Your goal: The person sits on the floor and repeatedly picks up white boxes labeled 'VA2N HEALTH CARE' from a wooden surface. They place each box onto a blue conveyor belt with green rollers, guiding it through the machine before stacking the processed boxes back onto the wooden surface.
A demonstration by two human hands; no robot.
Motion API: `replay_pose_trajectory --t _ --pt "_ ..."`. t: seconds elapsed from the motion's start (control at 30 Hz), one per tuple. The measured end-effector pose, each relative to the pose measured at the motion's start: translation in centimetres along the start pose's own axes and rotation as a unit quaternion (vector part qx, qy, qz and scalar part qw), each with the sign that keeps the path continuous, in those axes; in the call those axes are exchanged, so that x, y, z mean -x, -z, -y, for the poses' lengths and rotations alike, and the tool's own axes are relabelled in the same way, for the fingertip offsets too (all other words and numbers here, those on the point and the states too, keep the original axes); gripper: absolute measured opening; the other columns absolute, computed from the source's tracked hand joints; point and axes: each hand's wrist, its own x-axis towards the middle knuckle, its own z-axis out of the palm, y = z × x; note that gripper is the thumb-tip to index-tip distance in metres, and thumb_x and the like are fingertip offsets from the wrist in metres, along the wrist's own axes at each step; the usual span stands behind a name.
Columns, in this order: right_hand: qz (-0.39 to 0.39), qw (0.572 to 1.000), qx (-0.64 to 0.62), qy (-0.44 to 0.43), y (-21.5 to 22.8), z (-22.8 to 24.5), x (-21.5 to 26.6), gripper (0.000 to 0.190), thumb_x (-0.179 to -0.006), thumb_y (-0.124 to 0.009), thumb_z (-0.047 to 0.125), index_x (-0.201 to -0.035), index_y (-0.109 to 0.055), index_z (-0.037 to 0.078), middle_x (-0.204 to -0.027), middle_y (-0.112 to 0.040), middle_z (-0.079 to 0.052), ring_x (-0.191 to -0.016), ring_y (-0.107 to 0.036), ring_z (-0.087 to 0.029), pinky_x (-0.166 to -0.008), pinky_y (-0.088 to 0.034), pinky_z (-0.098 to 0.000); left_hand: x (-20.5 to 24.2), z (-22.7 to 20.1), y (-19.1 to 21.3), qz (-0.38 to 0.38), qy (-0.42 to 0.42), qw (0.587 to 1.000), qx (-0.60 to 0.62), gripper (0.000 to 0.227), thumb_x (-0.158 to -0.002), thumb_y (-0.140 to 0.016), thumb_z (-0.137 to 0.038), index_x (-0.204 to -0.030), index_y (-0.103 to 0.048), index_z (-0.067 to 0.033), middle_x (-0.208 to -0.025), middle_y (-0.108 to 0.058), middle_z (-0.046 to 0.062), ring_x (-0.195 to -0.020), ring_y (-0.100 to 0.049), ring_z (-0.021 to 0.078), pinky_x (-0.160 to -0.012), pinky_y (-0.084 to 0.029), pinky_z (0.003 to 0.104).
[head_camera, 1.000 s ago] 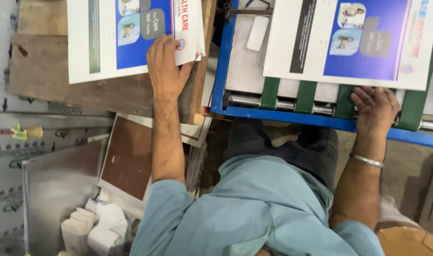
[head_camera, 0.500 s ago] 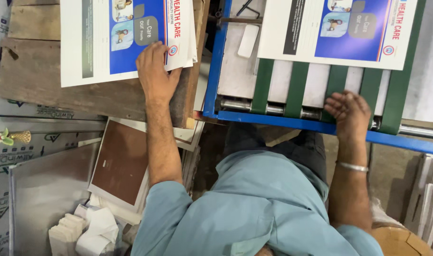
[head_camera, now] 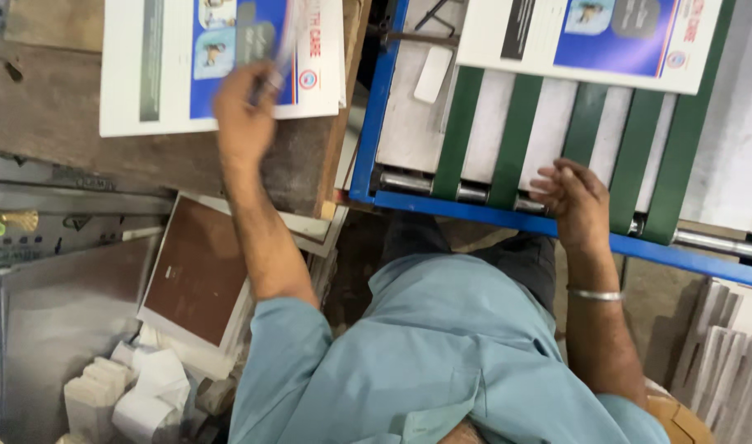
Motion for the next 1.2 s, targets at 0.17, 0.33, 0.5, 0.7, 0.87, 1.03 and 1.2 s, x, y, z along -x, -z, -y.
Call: replay_pose_trajectory --t 0.17,0.33,0.5,0.7,0.87,1.03,1.2 --pt "0.115 0.993 -0.022 0.001 -6.6 3.5 1.0 0.037 -0.111 -0.056 0.018 -0.138 -0.053 -0.007 -0.124 -0.067 -0.021 -0.110 -0.071 -0.031 -0.092 -0.061 -0.0423 -0.5 -2.3 -0.4 -0.083 -0.087 0.992 0.023 0.030 -0.097 -0.070 -0.005 -0.126 -0.068 -0.0055 -0.122 -0.070 0.012 -0.119 -0.064 0.0320 -0.104 -0.050 0.046" --pt "0.277 0.959 -0.057 0.009 -11.9 2.4 0.2 0.035 -0.111 -0.056 0.019 -0.135 -0.049 -0.005 -0.136 -0.065 -0.018 -0.124 -0.068 -0.030 -0.101 -0.060 -0.0446 5.0 -10.2 -11.9 0.118 -0.267 0.942 -0.163 0.055 -0.078 -0.080 -0.023 -0.127 -0.064 -0.0030 -0.137 -0.058 0.014 -0.134 -0.048 0.0351 -0.116 -0.029 0.061" --pt "0.105 0.990 -0.099 0.000 -8.4 1.1 -1.9 0.033 -0.109 -0.055 0.013 -0.138 -0.053 -0.003 -0.130 -0.067 -0.016 -0.114 -0.072 -0.027 -0.093 -0.065 -0.0428 7.9 -10.6 -12.9 0.228 -0.316 0.920 -0.040 0.069 -0.092 -0.078 -0.046 -0.143 -0.059 -0.0046 -0.150 -0.050 0.018 -0.142 -0.041 0.0365 -0.123 -0.023 0.059" --pt "0.044 0.985 -0.159 0.050 -3.0 2.1 -1.5 0.031 -0.117 -0.059 0.013 -0.139 -0.055 -0.009 -0.129 -0.069 -0.023 -0.116 -0.072 -0.028 -0.103 -0.066 -0.0388 4.7 -4.5 -7.9 0.137 -0.185 0.958 -0.168 0.067 -0.097 -0.071 -0.053 -0.142 -0.059 -0.0046 -0.157 -0.040 0.024 -0.149 -0.028 0.0403 -0.119 -0.015 0.062" --pt "0.114 0.960 -0.251 0.041 -6.3 0.8 0.6 0.041 -0.102 -0.056 0.013 -0.139 -0.057 -0.006 -0.129 -0.072 -0.020 -0.110 -0.075 -0.029 -0.088 -0.065 -0.0383 5.4 -3.6 -8.1 0.086 -0.172 0.970 -0.146 0.068 -0.105 -0.070 -0.054 -0.151 -0.055 -0.0059 -0.161 -0.038 0.021 -0.154 -0.021 0.0376 -0.127 -0.008 0.060" --pt "0.023 0.987 -0.037 0.157 -2.4 0.7 -0.6 0.047 -0.101 -0.059 -0.014 -0.147 -0.054 -0.006 -0.142 -0.066 -0.019 -0.128 -0.069 -0.026 -0.111 -0.060 -0.0351 5.7 -4.3 -7.6 0.127 -0.187 0.966 -0.127 0.070 -0.102 -0.072 -0.053 -0.152 -0.055 -0.0066 -0.163 -0.037 0.021 -0.156 -0.021 0.0372 -0.129 -0.010 0.058" --pt "-0.124 0.974 0.092 0.167 11.7 -0.3 -2.1 0.051 -0.096 -0.056 -0.015 -0.147 -0.057 -0.007 -0.141 -0.068 -0.018 -0.124 -0.071 -0.023 -0.106 -0.061 -0.0338 5.2 -2.9 -4.8 0.148 -0.137 0.970 -0.137 0.072 -0.100 -0.076 -0.051 -0.153 -0.052 -0.0075 -0.163 -0.039 0.022 -0.155 -0.026 0.0377 -0.129 -0.012 0.057"
